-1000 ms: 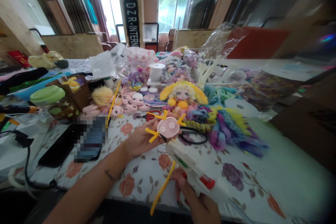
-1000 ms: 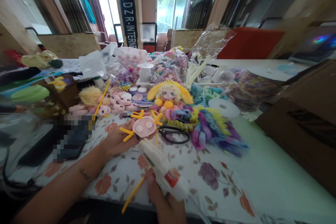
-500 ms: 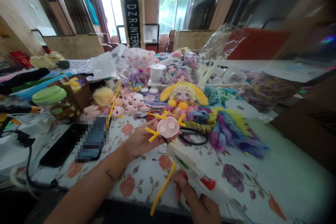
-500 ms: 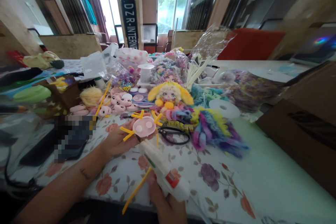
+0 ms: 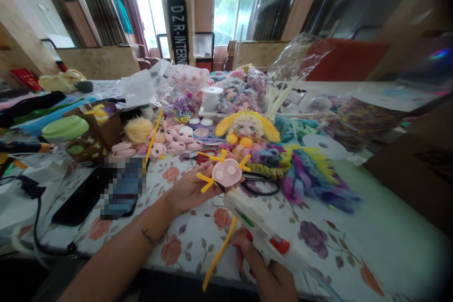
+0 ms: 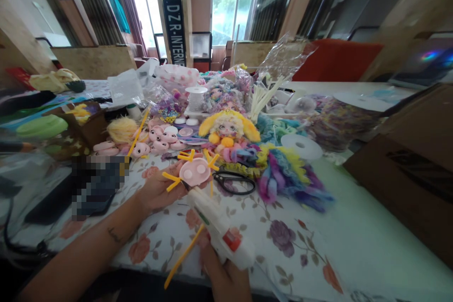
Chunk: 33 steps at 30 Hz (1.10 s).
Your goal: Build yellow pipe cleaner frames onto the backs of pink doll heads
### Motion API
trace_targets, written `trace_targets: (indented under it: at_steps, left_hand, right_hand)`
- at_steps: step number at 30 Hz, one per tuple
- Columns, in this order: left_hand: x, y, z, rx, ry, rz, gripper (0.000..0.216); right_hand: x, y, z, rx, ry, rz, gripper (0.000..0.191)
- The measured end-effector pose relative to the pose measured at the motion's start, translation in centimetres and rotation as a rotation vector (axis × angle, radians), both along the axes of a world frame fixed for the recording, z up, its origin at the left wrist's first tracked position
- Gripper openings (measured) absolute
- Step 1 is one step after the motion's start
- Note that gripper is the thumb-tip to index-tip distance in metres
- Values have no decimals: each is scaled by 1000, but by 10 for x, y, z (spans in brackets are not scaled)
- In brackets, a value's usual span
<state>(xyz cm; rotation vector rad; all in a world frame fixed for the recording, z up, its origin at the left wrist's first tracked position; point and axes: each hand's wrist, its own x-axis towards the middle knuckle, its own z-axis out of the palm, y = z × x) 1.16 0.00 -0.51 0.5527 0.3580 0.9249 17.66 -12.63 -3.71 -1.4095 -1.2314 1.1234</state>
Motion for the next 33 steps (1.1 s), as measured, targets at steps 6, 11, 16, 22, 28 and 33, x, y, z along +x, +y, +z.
trace_targets:
  at_steps: [6,11,16,22,28,33]
  left_hand:
    - [0,-1,6,61,-4,-39,42]
    - [0,-1,8,77,-36,-60,40]
    - [0,-1,6,83,-30,-59,40]
    - [0,-2,6,83,3,-61,41]
    - [0,-1,8,107,-35,-66,41]
    - [0,0,10,113,-38,-78,40]
  right_hand:
    - [1,0,4,16,-25,-2,42]
    - [-2,-1,11,-2,-26,-26,45]
    - [-7,-2,20,-17,-25,-109,48]
    - [-9,-3,20,-67,-42,-169,47]
    - [-8,-4,21,-81,-3,-146,47]
    - [-8,-3,21,-43,-7,-140,45]
